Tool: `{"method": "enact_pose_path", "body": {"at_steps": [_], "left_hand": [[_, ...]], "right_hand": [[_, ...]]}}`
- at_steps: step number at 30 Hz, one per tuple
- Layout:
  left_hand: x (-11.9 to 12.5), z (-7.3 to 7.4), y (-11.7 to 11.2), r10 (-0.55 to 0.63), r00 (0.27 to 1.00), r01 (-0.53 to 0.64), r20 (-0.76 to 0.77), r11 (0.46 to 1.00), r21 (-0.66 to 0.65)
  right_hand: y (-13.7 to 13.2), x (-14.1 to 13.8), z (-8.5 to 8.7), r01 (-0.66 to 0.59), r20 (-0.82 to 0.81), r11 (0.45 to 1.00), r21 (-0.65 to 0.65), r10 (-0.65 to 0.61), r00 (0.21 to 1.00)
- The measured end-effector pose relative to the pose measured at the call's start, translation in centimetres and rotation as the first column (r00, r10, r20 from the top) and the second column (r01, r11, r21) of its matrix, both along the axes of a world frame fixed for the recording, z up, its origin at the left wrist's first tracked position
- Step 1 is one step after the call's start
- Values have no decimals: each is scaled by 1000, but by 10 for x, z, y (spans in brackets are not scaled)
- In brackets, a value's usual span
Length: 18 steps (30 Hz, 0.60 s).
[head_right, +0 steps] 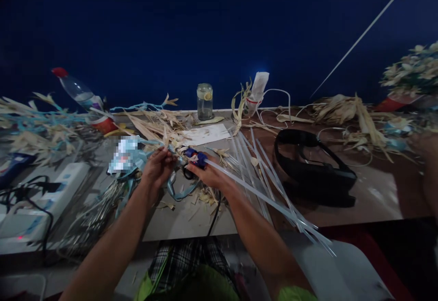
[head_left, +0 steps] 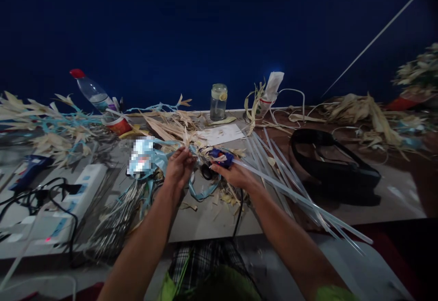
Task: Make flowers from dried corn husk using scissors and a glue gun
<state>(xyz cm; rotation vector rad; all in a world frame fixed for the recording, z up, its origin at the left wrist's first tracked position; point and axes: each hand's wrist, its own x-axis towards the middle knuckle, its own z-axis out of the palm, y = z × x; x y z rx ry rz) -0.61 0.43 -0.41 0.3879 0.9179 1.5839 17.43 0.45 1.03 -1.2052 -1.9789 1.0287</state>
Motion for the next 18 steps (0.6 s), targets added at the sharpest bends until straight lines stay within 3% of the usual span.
{"method": "enact_pose_path", "body": {"at_steps": [13, 18], "left_hand": [[2, 2, 0, -14, 1000, 14, 13, 1000, -3], [2, 1, 0, -6, 1000, 6, 25, 1000, 9]], "right_hand": [[-3, -2, 3, 37, 9, 999, -31, -36, 999], [-2, 0, -4, 12, 31, 999, -43, -11, 999]]}}
